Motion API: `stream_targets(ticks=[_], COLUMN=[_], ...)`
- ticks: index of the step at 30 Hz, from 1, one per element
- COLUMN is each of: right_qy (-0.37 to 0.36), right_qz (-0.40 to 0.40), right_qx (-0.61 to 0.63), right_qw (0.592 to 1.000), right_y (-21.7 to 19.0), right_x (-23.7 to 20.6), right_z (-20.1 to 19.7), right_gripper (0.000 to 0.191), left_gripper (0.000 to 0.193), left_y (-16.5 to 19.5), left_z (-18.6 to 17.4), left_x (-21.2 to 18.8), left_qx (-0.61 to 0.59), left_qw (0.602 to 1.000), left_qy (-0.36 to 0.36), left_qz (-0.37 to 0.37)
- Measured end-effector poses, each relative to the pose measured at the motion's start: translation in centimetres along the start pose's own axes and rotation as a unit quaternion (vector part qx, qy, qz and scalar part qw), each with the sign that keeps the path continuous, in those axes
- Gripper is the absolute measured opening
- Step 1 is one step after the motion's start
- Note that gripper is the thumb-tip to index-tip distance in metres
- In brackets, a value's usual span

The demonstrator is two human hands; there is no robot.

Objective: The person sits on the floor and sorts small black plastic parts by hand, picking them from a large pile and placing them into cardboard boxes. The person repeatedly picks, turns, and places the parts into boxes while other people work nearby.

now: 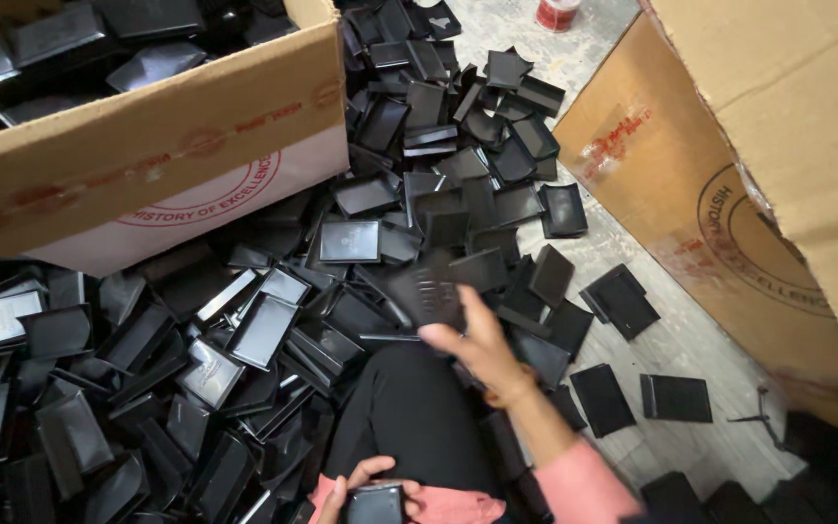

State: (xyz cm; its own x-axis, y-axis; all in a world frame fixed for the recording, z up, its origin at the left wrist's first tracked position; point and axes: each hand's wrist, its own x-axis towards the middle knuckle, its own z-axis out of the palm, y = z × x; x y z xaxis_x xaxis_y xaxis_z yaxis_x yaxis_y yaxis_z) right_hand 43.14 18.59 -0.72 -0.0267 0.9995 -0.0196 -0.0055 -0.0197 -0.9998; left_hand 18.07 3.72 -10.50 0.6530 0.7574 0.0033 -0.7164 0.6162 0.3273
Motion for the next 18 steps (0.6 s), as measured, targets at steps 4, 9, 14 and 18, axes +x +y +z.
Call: stream_targets(ticks=[4, 9, 14, 18], right_qy=[-0.067, -0.075, -0.035, -0.073], right_qz=[0.041, 0.132, 0.099, 0.114], right_qx=[0.005, -0.036, -0.081, 0.031], right_qw=[0.997, 0.988, 0.991, 0.99], right_y=[-2.0, -2.5, -2.8, -3.0], right_x=[-5.2, -10.9, -11.6, -10.9], right_z=[-0.2, 4.7, 6.2, 5.2], right_gripper=[0.07, 0.09, 0.084, 0.081], left_gripper=[0.08, 0.072, 0.064, 0.062], left_y=[1.4, 4.1, 4.0, 3.7], left_z=[3.6, 6.7, 8.9, 9.7], left_x=[2.2, 7.9, 9.9, 9.3], left_qx=[-0.07, 0.097, 0.25, 0.276], left_qw=[0.972, 0.878, 0.848, 0.846], left_qy=[0.007, 0.413, 0.409, 0.404], left_qz=[0.222, 0.223, 0.226, 0.213])
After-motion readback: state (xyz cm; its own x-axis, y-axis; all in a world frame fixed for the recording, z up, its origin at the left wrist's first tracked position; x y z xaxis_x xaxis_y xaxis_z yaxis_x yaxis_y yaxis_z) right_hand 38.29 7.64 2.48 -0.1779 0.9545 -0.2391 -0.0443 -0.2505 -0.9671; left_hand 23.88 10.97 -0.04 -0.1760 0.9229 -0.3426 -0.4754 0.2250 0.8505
